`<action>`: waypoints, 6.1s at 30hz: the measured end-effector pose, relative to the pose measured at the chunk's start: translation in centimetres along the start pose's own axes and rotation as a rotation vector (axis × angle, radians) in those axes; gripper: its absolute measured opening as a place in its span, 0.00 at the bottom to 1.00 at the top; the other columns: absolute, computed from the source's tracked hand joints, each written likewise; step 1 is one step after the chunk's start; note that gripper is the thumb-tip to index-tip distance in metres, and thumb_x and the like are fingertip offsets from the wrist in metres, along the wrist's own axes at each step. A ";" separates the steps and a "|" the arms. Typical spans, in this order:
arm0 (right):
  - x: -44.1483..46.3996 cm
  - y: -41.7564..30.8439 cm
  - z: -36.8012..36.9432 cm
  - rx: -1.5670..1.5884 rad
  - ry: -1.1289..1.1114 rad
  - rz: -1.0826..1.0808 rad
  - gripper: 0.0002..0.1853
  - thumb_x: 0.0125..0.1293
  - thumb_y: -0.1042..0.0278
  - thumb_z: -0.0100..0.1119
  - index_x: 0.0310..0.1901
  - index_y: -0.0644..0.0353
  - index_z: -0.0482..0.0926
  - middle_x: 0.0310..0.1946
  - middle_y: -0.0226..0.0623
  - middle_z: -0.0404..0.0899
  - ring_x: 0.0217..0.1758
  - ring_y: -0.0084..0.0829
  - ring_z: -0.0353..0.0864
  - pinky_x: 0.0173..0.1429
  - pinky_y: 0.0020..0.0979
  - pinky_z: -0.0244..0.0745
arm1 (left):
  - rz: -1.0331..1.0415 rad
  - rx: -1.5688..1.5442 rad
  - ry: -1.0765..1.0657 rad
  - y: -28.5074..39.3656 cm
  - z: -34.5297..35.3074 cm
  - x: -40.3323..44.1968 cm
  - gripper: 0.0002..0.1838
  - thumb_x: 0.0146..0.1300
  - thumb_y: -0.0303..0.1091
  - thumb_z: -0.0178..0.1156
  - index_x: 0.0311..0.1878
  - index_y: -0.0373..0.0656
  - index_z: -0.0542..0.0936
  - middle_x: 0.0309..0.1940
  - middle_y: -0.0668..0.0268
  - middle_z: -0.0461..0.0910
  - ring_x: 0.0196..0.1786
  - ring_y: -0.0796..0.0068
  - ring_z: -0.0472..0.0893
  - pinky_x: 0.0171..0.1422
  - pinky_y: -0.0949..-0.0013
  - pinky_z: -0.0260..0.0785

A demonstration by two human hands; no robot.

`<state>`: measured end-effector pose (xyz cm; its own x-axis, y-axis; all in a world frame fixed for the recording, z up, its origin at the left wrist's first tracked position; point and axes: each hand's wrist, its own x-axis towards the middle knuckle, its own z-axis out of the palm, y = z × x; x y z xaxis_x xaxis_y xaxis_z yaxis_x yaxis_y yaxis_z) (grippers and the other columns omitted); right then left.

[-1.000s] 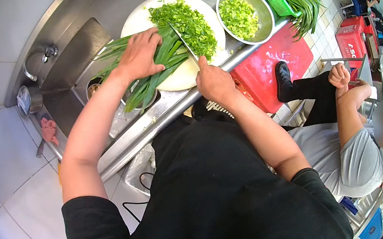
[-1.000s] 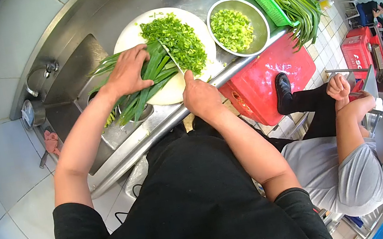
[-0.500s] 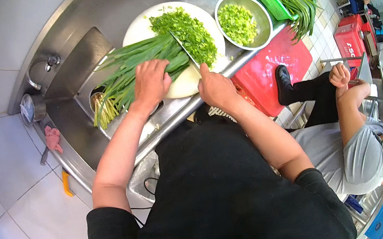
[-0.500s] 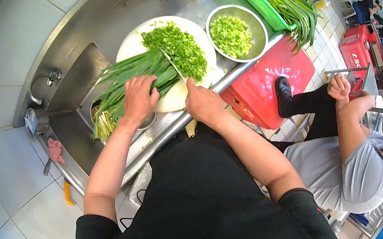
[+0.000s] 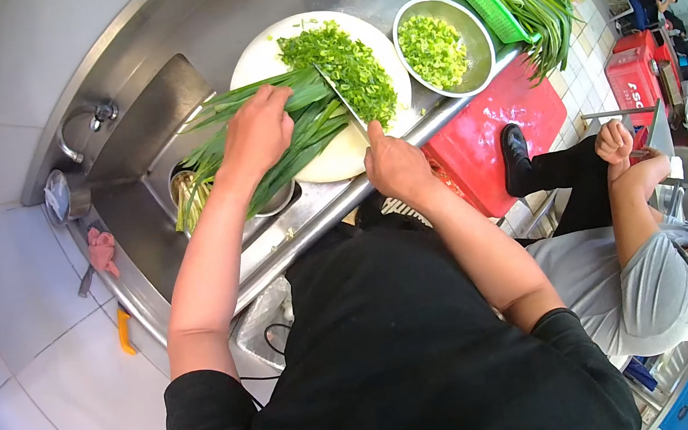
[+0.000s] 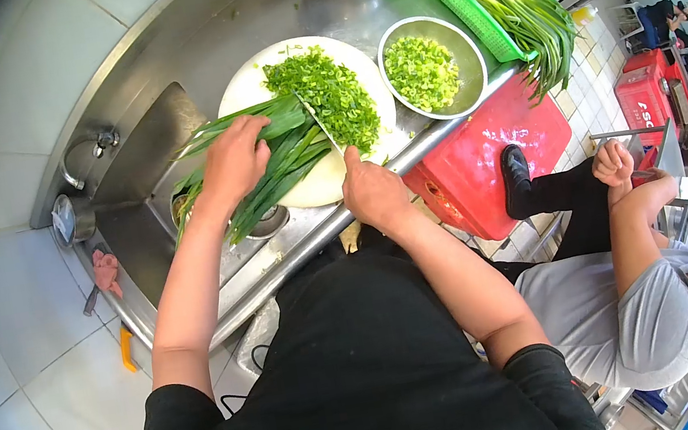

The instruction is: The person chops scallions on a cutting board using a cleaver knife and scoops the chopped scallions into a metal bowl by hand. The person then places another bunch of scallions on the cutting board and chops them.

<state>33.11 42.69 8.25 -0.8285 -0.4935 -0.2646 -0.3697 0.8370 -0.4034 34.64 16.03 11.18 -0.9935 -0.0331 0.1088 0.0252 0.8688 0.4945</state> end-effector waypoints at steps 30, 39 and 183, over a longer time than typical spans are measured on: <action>-0.3 -1.1 -0.1 0.149 -0.022 0.043 0.11 0.76 0.72 0.51 0.53 0.70 0.70 0.34 0.66 0.87 0.42 0.67 0.89 0.50 0.64 0.81 | -0.451 0.179 0.323 2.6 13.1 -0.2 0.25 0.86 0.52 0.45 0.65 0.49 0.85 0.61 0.59 0.83 0.73 0.57 0.74 0.87 0.34 0.45; -1.0 -2.9 -5.4 0.108 0.067 -0.025 0.10 0.76 0.71 0.53 0.51 0.68 0.69 0.32 0.64 0.86 0.40 0.65 0.89 0.48 0.62 0.82 | -0.348 0.219 0.370 1.7 14.3 -0.9 0.19 0.82 0.50 0.53 0.55 0.51 0.89 0.62 0.66 0.85 0.74 0.61 0.74 0.84 0.38 0.50; 2.4 0.2 -1.9 0.044 -0.054 -0.025 0.11 0.78 0.68 0.53 0.52 0.66 0.70 0.29 0.62 0.86 0.37 0.63 0.89 0.45 0.63 0.83 | -0.292 -0.047 0.390 1.7 10.0 3.9 0.18 0.83 0.44 0.55 0.68 0.47 0.79 0.73 0.55 0.76 0.78 0.49 0.73 0.85 0.34 0.53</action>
<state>30.27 42.13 9.18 -0.7951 -0.5272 -0.2999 -0.3701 0.8134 -0.4487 29.67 22.31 3.80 -0.8443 -0.4623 0.2710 -0.2341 0.7730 0.5896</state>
